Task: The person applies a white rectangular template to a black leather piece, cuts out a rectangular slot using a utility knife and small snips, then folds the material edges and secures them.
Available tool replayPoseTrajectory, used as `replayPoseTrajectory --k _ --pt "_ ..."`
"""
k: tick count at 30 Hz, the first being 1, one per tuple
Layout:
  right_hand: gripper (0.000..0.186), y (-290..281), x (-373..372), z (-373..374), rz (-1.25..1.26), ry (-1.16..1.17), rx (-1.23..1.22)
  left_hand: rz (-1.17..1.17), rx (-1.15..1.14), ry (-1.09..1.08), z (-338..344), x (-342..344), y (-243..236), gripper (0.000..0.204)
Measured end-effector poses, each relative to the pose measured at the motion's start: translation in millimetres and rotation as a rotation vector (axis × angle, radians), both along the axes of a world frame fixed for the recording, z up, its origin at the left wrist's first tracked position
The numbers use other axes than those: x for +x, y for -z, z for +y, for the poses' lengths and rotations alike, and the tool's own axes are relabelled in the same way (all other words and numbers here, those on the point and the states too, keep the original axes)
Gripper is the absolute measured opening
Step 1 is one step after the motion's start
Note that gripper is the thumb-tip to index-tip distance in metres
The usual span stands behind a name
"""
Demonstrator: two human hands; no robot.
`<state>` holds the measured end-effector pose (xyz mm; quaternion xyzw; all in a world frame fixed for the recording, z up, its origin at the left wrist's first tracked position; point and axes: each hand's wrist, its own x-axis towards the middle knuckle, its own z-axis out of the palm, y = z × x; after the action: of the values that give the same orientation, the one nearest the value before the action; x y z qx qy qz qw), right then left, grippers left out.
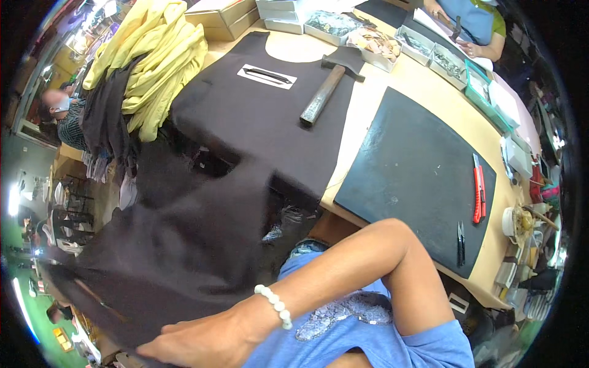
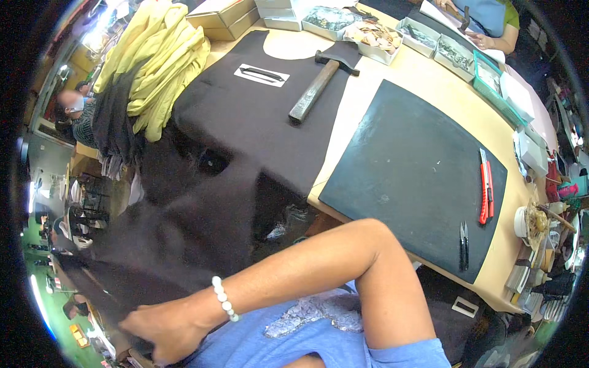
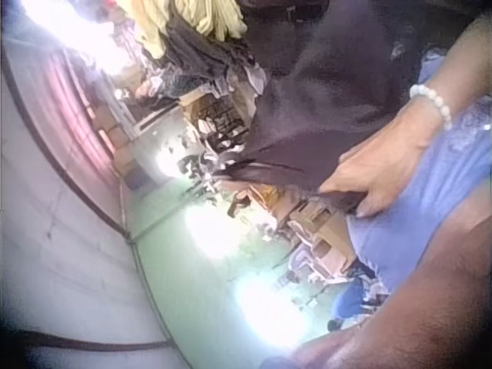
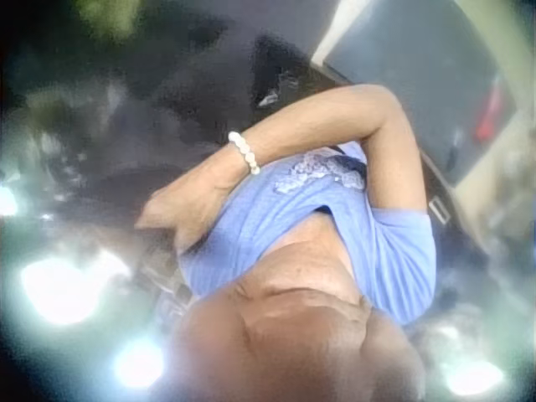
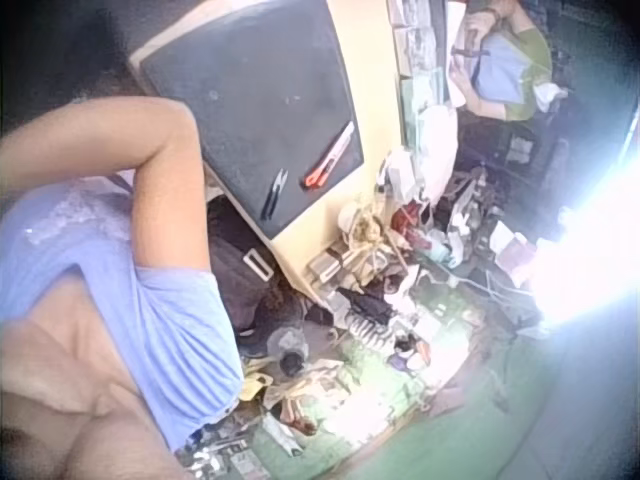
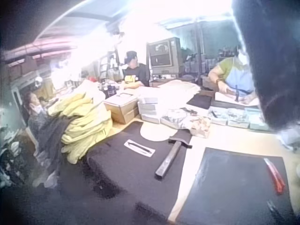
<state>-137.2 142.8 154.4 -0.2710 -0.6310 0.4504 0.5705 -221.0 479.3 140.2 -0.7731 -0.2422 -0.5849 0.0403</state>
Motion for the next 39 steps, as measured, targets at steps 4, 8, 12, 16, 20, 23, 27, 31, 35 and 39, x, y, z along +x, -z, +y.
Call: replayPoseTrajectory --k 4,8,12,16,20,23,27,31,35,39 --pt "0.038 -44.5 50.0 -25.3 -0.007 0.333 0.124 -0.031 0.098 0.275 3.4 99.7 -82.6 0.032" --pt "0.037 -33.9 131.4 -72.7 -0.207 0.871 -0.051 0.093 0.136 0.498 -7.2 218.5 -81.7 0.033" --pt "0.045 11.0 186.9 -123.9 -0.233 1.261 -0.533 0.228 0.106 0.399 -43.3 316.0 -20.9 0.027" --pt "0.047 68.5 220.4 -154.1 0.008 1.465 -0.591 0.255 0.037 0.584 -84.2 369.7 35.5 0.025" --pt "0.045 109.4 248.1 -159.9 0.230 1.691 -0.545 0.322 0.052 0.596 -92.3 414.4 81.2 0.020" --pt "0.047 126.2 271.8 -160.1 0.301 1.771 -0.492 0.382 0.063 0.527 -97.6 444.4 90.2 0.018" --pt "0.053 149.9 317.5 -169.3 0.362 1.915 -0.364 0.316 0.082 0.529 -116.2 487.4 84.8 0.016" --pt "0.055 148.5 341.6 -165.1 0.252 2.022 -0.389 0.320 0.129 0.511 -116.0 516.9 94.9 0.013" --pt "0.053 160.9 347.9 -163.6 0.100 2.135 -0.507 0.395 0.180 0.510 -117.3 528.7 127.2 0.010" --pt "0.052 168.7 346.3 -163.0 0.068 2.161 -0.548 0.470 0.143 0.506 -114.5 532.4 155.5 0.009"
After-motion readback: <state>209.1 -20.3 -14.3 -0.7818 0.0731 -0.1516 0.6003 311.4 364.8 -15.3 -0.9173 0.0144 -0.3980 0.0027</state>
